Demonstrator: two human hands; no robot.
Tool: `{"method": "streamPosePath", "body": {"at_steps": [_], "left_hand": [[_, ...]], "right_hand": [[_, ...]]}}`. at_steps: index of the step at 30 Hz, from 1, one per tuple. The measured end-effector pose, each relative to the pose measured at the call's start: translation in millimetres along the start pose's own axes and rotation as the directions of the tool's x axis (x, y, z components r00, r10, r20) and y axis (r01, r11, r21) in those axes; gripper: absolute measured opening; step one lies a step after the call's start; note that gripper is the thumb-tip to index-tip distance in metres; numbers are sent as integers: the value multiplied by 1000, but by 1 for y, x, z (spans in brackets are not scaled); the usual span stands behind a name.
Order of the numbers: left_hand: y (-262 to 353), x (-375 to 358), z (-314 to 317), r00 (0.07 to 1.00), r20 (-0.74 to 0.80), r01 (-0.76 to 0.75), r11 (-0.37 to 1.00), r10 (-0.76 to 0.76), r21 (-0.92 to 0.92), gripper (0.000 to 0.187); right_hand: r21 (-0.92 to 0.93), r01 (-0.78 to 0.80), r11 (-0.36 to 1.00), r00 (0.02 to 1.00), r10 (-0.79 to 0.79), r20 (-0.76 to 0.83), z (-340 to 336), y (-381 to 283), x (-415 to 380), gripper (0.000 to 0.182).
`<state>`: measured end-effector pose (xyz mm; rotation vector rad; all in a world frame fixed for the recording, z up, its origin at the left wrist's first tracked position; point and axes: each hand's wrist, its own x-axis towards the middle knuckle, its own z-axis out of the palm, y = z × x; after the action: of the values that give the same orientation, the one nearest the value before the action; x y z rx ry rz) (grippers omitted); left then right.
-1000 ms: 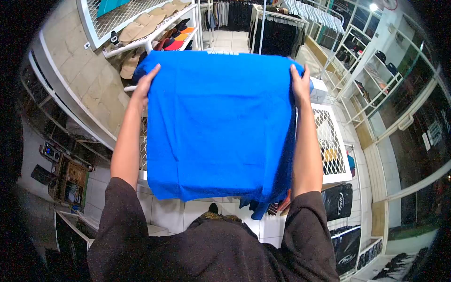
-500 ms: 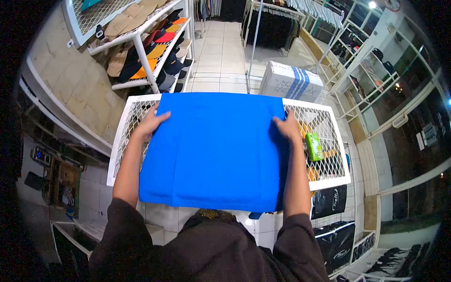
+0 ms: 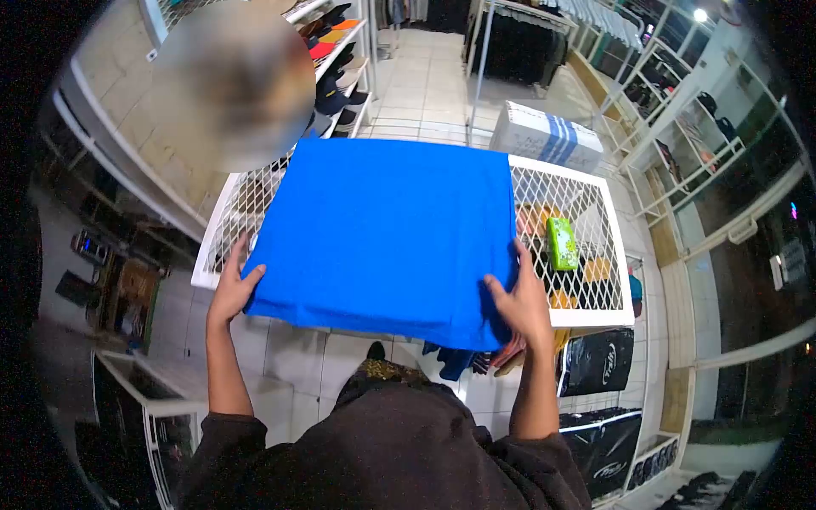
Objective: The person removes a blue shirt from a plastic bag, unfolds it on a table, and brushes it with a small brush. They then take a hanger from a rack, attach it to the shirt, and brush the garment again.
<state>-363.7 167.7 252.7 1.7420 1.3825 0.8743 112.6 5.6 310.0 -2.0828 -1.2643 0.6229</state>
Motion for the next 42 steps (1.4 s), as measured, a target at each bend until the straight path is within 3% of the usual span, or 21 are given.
{"method": "streamPosePath", "body": {"at_steps": [1, 3, 4, 5, 6, 8, 9, 10, 11, 12, 13, 17, 18, 19, 24, 29, 31, 33, 35, 38, 42], "left_hand": [[-2, -16, 0, 1000, -19, 18, 1000, -18, 11, 66], [-19, -45, 1, 988, -128, 76, 993, -88, -92, 62], [-28, -55, 9, 966, -257, -25, 999, 12, -47, 51], [-20, -66, 11, 951, -301, 58, 997, -70, -50, 46], [-10, -76, 16, 928, -342, 139, 989, -151, -58, 40], [-20, -83, 26, 880, -456, 84, 988, -134, -128, 29], [-43, -82, 26, 873, -469, 70, 987, -132, -147, 27], [-46, -85, 31, 840, -521, 94, 986, -152, -135, 29], [-50, -87, 37, 820, -550, 95, 985, -158, -141, 29], [-54, -89, 41, 812, -542, 134, 973, -218, -189, 30], [-59, -95, 46, 803, -527, 175, 956, -277, -237, 32], [-68, -136, 72, 800, -537, 203, 963, -268, -178, 37], [-63, -155, 82, 806, -523, 200, 959, -277, -200, 38], [-56, -176, 93, 819, -471, 220, 938, -327, -268, 38], [-55, -313, 153, 777, -381, 314, 833, -501, -455, 33], [-50, -462, 191, 560, -384, 445, 658, -734, -608, 35], [-43, -517, 198, 425, -458, 408, 617, -781, -673, 35], [-33, -571, 198, 335, -577, 376, 667, -745, -643, 33], [-21, -617, 194, 164, -656, 368, 663, -737, -652, 32], [-13, -671, 185, -56, -810, 358, 745, -584, -563, 28], [-2, -725, 170, -205, -830, 351, 753, -518, -557, 29]], "right_hand": [[15, 0, 1000, 1000, 0, 25, 0, 7, -19, 81], [-143, 523, 840, 819, -542, -190, 20, 66, -30, 80], [-5, 252, 968, 967, -252, -28, 6, 41, -48, 77], [61, -69, 996, 983, 57, 175, -10, 15, -68, 74], [60, -53, 997, 976, 39, 213, -12, 20, -75, 74], [109, -110, 988, 951, 73, 302, -19, 29, -84, 68], [104, -88, 991, 944, 49, 326, -16, 46, -85, 68], [100, 180, 979, 951, -199, 239, -6, 77, -83, 66], [77, 436, 897, 884, -443, 149, 3, 102, -80, 65], [75, 574, 816, 808, -579, 110, 10, 114, -78, 66], [104, 380, 919, 881, -393, 264, 0, 103, -89, 63], [30, 443, 896, 734, -381, 562, -3, 113, -101, 49], [106, 502, 859, 716, -481, 506, 1, 109, -109, 42], [149, 332, 932, 727, -353, 588, 6, 102, -115, 44], [214, 546, 810, 522, -529, 669, 70, 82, -136, 44], [301, 692, 657, 156, -543, 825, 142, 30, -180, 42], [414, 693, 590, 0, -575, 818, 177, 12, -206, 41], [500, 666, 554, -129, -575, 808, 208, -9, -242, 40], [540, 663, 518, -237, -539, 808, 240, -28, -285, 40], [642, 632, 434, -402, -525, 750, 278, -47, -356, 40], [753, 535, 384, -596, -461, 658, 319, -60, -461, 36]]}}
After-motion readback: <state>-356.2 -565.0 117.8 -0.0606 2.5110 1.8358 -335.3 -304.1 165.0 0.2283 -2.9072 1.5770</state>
